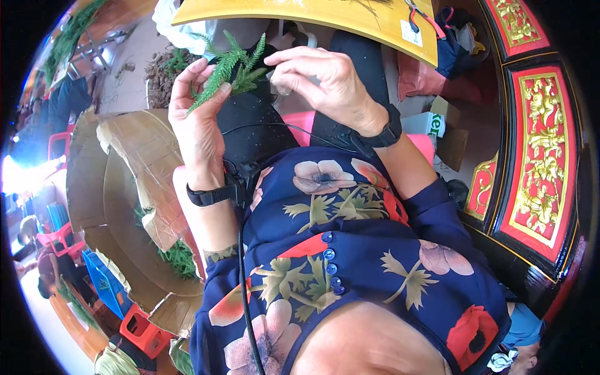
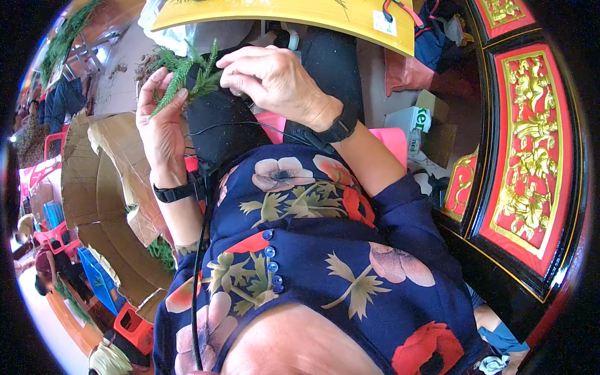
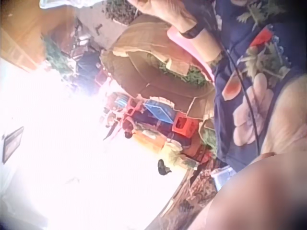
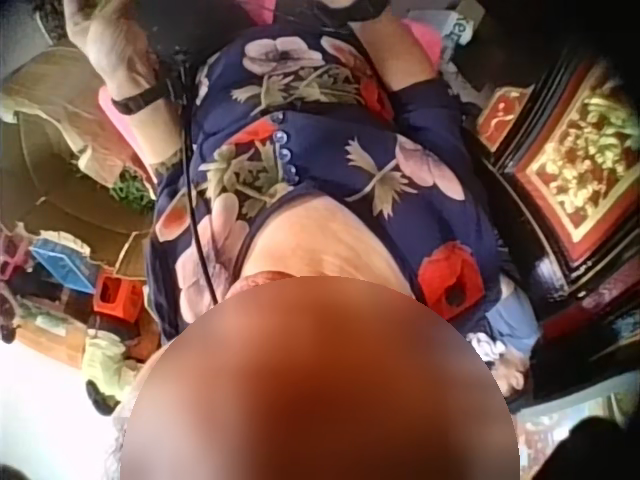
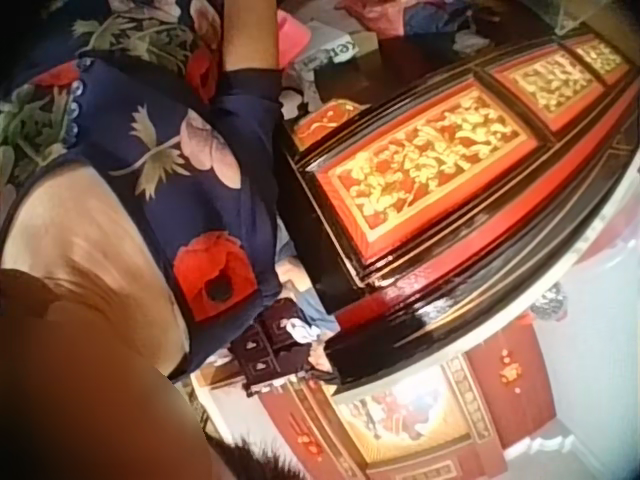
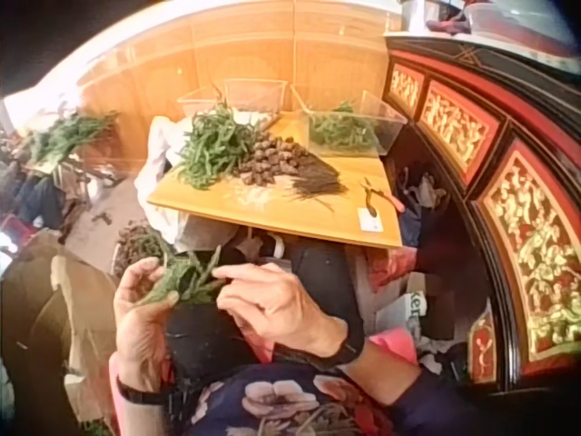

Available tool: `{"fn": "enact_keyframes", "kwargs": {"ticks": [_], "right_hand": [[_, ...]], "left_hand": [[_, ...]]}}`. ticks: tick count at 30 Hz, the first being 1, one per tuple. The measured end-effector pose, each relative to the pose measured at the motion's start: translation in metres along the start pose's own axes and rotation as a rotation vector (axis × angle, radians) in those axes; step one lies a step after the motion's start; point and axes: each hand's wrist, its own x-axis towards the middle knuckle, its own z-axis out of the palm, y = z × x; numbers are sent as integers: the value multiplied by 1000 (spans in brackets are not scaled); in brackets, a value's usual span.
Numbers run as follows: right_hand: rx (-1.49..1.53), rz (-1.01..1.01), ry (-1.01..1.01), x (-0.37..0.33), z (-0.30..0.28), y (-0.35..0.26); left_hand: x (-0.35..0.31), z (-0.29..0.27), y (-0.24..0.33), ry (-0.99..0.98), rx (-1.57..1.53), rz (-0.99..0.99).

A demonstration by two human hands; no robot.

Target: Sorting and cleaning dried plant parts and trimming green stems using hand tools.

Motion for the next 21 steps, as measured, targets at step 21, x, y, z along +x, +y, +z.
{"fn": "enact_keyframes", "kwargs": {"ticks": [21], "right_hand": [[441, 694, -35, 0, -3, 1]], "left_hand": [[-7, 11, 3, -159, -39, -110]]}}
